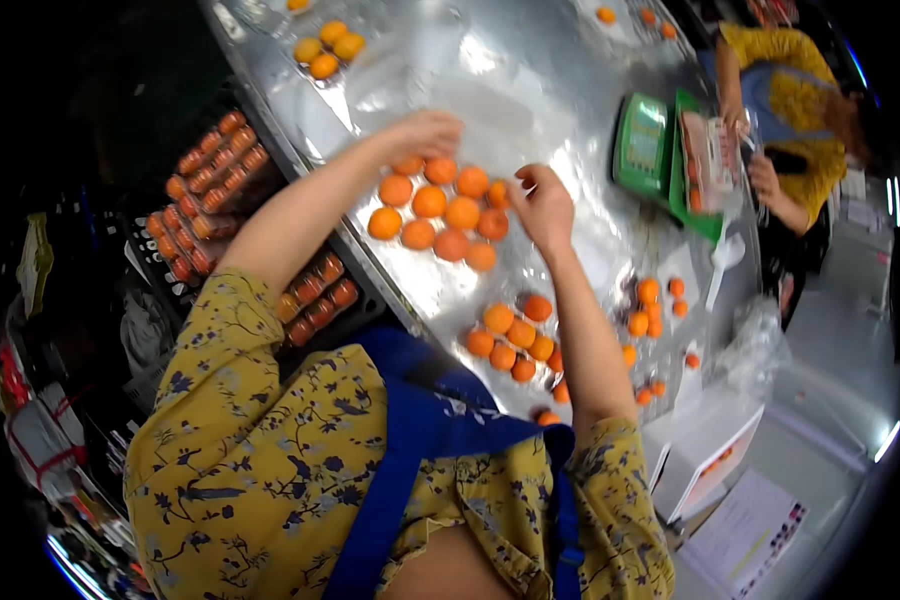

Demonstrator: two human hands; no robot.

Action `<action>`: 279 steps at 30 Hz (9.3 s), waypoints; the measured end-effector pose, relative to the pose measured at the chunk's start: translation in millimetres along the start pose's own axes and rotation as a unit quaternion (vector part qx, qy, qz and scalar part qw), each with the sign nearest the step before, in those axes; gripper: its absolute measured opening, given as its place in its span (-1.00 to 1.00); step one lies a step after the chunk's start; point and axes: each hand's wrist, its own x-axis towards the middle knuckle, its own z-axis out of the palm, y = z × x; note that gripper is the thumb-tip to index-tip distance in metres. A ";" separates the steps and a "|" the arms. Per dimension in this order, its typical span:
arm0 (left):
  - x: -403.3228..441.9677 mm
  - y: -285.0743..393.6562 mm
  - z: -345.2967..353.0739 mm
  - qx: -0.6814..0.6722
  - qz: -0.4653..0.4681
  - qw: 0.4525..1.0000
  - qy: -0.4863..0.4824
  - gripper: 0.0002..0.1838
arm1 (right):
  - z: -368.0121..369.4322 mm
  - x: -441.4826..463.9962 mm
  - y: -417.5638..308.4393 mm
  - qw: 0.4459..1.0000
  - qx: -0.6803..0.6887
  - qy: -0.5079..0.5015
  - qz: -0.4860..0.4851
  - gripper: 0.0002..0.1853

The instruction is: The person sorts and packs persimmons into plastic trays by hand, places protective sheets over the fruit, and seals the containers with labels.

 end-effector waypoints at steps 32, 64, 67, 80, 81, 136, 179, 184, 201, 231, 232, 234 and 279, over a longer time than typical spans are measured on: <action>-91.1 -17.8 -33.7 -0.043 0.135 0.986 0.090 -0.67 | 6.1 28.5 38.6 0.977 0.191 0.013 0.091 -0.71; -109.8 15.2 5.7 -0.400 0.158 0.902 0.020 -0.34 | -13.0 7.8 47.0 0.972 0.225 0.045 0.045 -0.69; -115.3 3.4 -1.3 -0.361 0.133 0.922 0.032 -0.42 | -20.5 -9.7 27.2 0.988 0.135 0.062 -0.049 -0.74; -148.3 -90.4 6.0 0.260 0.177 0.919 0.238 -0.52 | 10.1 -95.4 24.9 0.980 -0.103 -0.027 -0.166 -0.41; -150.9 -86.6 13.1 0.327 0.212 0.883 0.262 -0.49 | 11.1 -96.7 25.4 0.980 -0.107 -0.029 -0.165 -0.41; -96.4 -92.1 -13.7 0.140 -0.042 0.965 0.215 -0.83 | 138.5 -105.4 -67.9 0.528 0.666 -0.124 0.512 -0.81; -120.7 -103.5 39.1 0.550 0.261 0.770 0.191 -0.50 | -49.7 -359.2 105.2 0.720 0.425 0.254 0.485 -0.86; -111.1 -77.6 34.0 0.511 0.310 0.767 0.232 -0.54 | -45.5 -327.1 92.0 0.747 0.470 0.181 0.433 -0.90; 3.7 4.1 -69.5 0.572 0.049 0.761 0.302 -0.65 | -49.4 -190.0 19.7 0.895 0.352 -0.005 0.272 -0.91; -36.4 50.5 -59.0 0.338 0.184 0.923 -0.005 -0.77 | 60.7 93.3 -83.7 0.993 0.030 -0.010 -0.114 -0.82; -35.5 51.8 -61.0 0.366 0.183 0.913 -0.001 -0.76 | 59.3 93.8 -85.8 0.995 0.026 -0.007 -0.099 -0.82; -30.9 50.5 -62.3 0.351 0.208 0.912 0.038 -0.78 | 69.0 99.3 -76.6 0.986 0.167 0.002 -0.005 -0.84; -95.9 -14.2 49.8 0.501 0.519 0.643 0.256 -0.56 | 26.8 -24.2 -55.4 0.680 0.640 -0.018 0.357 -0.80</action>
